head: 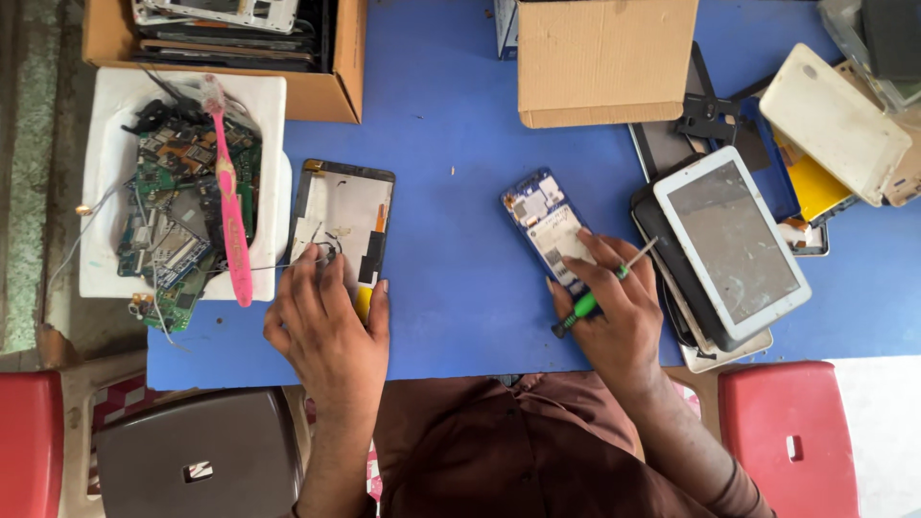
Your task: The person disassembles multiple smartphones on a blue workbench. They use a screwdriver to remove screws, separate back covers, and extract internal components such as batteries and circuit boards. The person handles several devices sequentially, placing removed parts into a container.
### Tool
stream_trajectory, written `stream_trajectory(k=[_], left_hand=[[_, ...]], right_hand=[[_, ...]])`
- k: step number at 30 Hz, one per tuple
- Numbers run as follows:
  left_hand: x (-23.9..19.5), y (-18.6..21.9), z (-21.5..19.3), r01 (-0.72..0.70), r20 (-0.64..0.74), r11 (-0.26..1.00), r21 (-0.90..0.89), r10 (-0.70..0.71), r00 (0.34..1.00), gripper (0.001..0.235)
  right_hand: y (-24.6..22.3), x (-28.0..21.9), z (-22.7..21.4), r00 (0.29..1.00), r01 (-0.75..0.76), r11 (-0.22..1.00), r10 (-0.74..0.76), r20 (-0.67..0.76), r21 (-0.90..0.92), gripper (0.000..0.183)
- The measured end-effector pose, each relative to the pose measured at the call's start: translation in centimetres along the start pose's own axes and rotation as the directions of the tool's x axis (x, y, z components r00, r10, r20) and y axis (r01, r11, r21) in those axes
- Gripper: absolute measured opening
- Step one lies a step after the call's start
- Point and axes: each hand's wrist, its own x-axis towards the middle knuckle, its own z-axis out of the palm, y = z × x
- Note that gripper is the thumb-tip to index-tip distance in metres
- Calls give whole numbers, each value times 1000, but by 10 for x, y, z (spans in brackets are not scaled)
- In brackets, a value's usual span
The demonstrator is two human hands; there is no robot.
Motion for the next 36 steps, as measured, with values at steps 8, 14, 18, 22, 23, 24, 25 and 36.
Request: stream_trajectory(k=[8,14,18,22,23,24,25,36], left_hand=[[-2,1,3,-24,-24,1000,7,24,999,52],[-2,5,0,-38,-40,999,29,39,998,50],[-5,12,-2,-99,-72,995,-18,98,993,41],[-11,44,7,-220,-65,942,-253,211,975,38],[-11,54,9,-258,-63,912,-320,251,966,39],[-10,64,11,-296,-38,896,-331,301,953,45],[-9,74,14,-333,-14,878,-343,350,937,51],[-1,132,16,-286,95,834,-472,371,924,80]], right_hand=[[2,6,9,994,-57,993,67,84,-107,39],[3,5,8,997,-36,990,46,69,-133,46],[9,2,6,996,-82,997,82,44,-14,47],[15,-4,5,984,-156,978,165,-60,136,33],[15,-5,5,980,-167,971,182,-79,168,31],[15,-6,5,975,-176,964,198,-98,200,28],[15,-7,4,978,-161,969,183,-104,187,28],[13,-6,-4,986,-145,964,158,-45,222,27]])
